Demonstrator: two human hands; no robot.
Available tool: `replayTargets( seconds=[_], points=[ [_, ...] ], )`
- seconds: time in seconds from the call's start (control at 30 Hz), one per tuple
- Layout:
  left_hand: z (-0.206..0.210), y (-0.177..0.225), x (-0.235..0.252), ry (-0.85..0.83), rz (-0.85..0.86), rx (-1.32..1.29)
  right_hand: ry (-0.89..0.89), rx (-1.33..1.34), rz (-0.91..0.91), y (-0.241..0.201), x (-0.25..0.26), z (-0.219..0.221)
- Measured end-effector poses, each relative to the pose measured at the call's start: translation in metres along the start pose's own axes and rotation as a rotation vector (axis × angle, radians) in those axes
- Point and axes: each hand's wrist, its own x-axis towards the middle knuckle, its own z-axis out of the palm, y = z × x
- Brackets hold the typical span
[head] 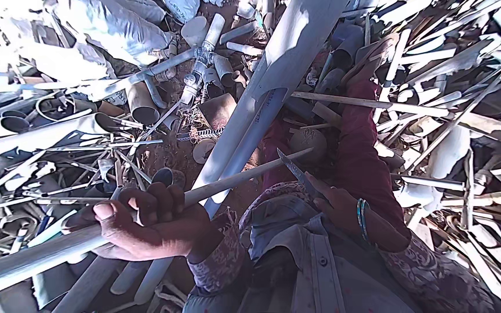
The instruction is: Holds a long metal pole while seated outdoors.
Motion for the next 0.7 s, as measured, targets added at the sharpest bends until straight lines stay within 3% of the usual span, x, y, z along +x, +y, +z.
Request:
replayTargets(
  seconds=[0.13,0.33,0.43,0.5,0.63,0.7],
  points=[
    [0.000,0.000,-0.001,-0.024,0.005,-0.005,-0.045,-0.027,0.103,0.000,0.013,-0.003],
    [0.001,-0.001,0.000,-0.010,-0.002,-0.002,0.008,-0.075,-0.254,-0.006,-0.015,-0.001],
    [0.001,0.000,0.000,-0.008,-0.001,-0.005,0.048,-0.030,-0.334,0.004,-0.008,-0.003],
    [0.001,0.001,-0.001,0.005,-0.009,-0.009,0.063,-0.018,-0.286,0.014,0.006,-0.002],
    [-0.001,0.000,-0.001,-0.002,-0.012,-0.023,0.007,0.046,0.034,0.031,0.037,-0.006],
    [0.001,0.000,-0.001,0.007,-0.015,-0.013,0.013,0.069,0.066,0.033,0.040,-0.007]
  ],
)
